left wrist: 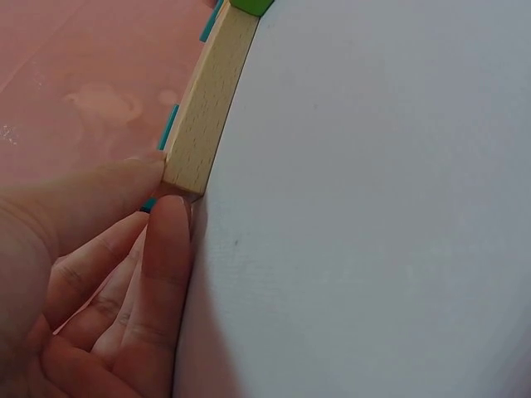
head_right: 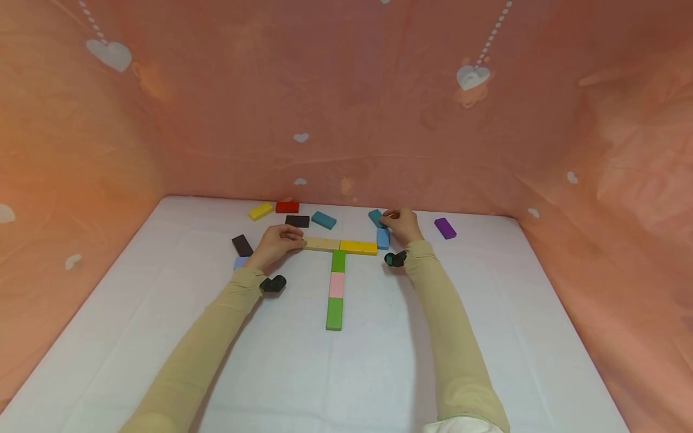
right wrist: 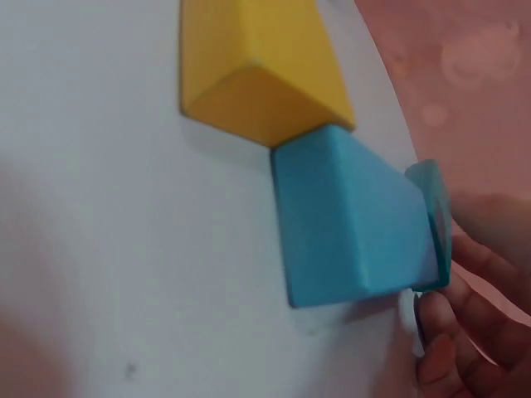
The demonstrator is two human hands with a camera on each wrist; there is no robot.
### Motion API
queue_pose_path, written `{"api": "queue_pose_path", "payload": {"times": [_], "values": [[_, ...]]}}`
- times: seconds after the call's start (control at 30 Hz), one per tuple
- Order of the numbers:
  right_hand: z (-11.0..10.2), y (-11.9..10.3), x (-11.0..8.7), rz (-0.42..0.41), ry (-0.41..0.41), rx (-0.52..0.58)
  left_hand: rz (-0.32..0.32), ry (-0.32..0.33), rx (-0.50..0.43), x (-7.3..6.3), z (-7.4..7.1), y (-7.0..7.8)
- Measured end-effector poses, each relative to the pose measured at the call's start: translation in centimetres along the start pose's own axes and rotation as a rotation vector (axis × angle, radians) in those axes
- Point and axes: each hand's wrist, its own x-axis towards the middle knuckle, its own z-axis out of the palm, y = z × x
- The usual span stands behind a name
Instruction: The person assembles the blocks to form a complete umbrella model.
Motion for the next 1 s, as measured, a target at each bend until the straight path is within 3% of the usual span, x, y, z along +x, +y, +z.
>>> {"api": "queue_pose_path", "payload": {"times": [0.7,0.83,0.93,1.0], "values": [[-0.2,0.0,0.4,0.005,-0.03,0.027,0.007,0.008,-0.001,0.2,0.2,0.4],[-0.5,-0.2,-0.2,-0.014,-0.048,0.054,0.008,0.008,0.014,0.1,0.2,0.2],[-1.2,-2.0,-1.9,0.015,-0.059,0.077,-0.001,0.007,0.016,0.0,0.2,0.1],[-1.9,-2.0,-1.8,0.02,-0.05,0.073,-0.006,0.008,0.012,-0.1,0.2,0.1]]}}
